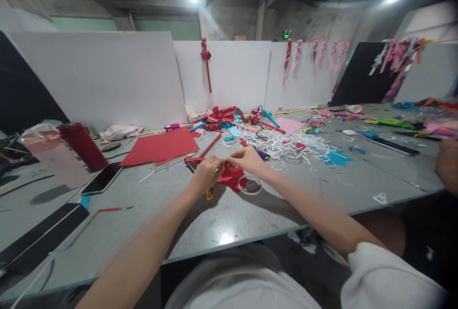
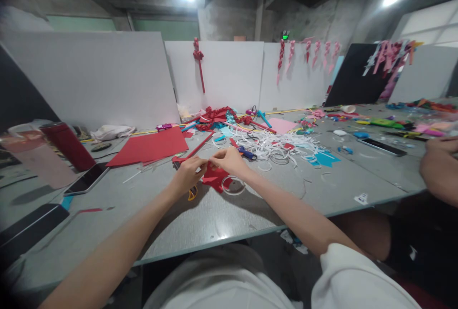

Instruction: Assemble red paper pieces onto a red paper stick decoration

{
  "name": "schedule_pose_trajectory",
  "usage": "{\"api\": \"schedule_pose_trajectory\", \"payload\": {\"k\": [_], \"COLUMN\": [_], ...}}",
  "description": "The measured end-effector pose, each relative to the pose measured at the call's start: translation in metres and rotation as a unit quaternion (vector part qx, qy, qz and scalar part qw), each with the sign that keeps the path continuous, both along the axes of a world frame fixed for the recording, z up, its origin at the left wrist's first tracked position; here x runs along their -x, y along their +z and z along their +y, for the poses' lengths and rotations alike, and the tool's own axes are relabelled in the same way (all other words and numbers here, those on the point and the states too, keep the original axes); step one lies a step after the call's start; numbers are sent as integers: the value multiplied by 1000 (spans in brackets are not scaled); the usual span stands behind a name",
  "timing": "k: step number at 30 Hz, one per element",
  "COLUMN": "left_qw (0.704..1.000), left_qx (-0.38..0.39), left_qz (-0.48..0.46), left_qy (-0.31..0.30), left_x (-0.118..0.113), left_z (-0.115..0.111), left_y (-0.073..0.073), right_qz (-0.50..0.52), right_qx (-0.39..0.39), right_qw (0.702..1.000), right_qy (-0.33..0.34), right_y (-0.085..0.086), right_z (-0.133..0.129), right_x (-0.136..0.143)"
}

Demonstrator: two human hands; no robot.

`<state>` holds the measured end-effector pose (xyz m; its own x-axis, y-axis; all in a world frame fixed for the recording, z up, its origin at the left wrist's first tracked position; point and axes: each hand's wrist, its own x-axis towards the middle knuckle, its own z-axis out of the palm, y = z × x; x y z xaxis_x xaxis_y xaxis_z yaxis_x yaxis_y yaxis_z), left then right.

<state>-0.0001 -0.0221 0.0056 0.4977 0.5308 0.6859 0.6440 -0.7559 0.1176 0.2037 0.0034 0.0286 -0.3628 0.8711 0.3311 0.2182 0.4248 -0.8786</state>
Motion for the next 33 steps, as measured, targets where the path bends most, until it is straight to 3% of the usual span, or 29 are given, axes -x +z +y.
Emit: {"api": "schedule_pose_trajectory", "payload": {"k": [11, 25, 33], "left_qw": [999, 990, 994], "left_qx": [-10, -45, -25], "left_qz": [37, 132, 106], "left_qy": [5, 2, 4], "left_x": [0, 1, 1], "left_z": [-1, -5, -6], "left_y": [-1, 8, 9], "right_qz": [-1, -34, -28], "right_qx": [17, -27, -8], "right_qw": [1000, 999, 999], "right_qy": [17, 28, 36], "right_y": [11, 5, 3], "right_z": [-9, -4, 2], "right_x": [1, -3, -5]}}
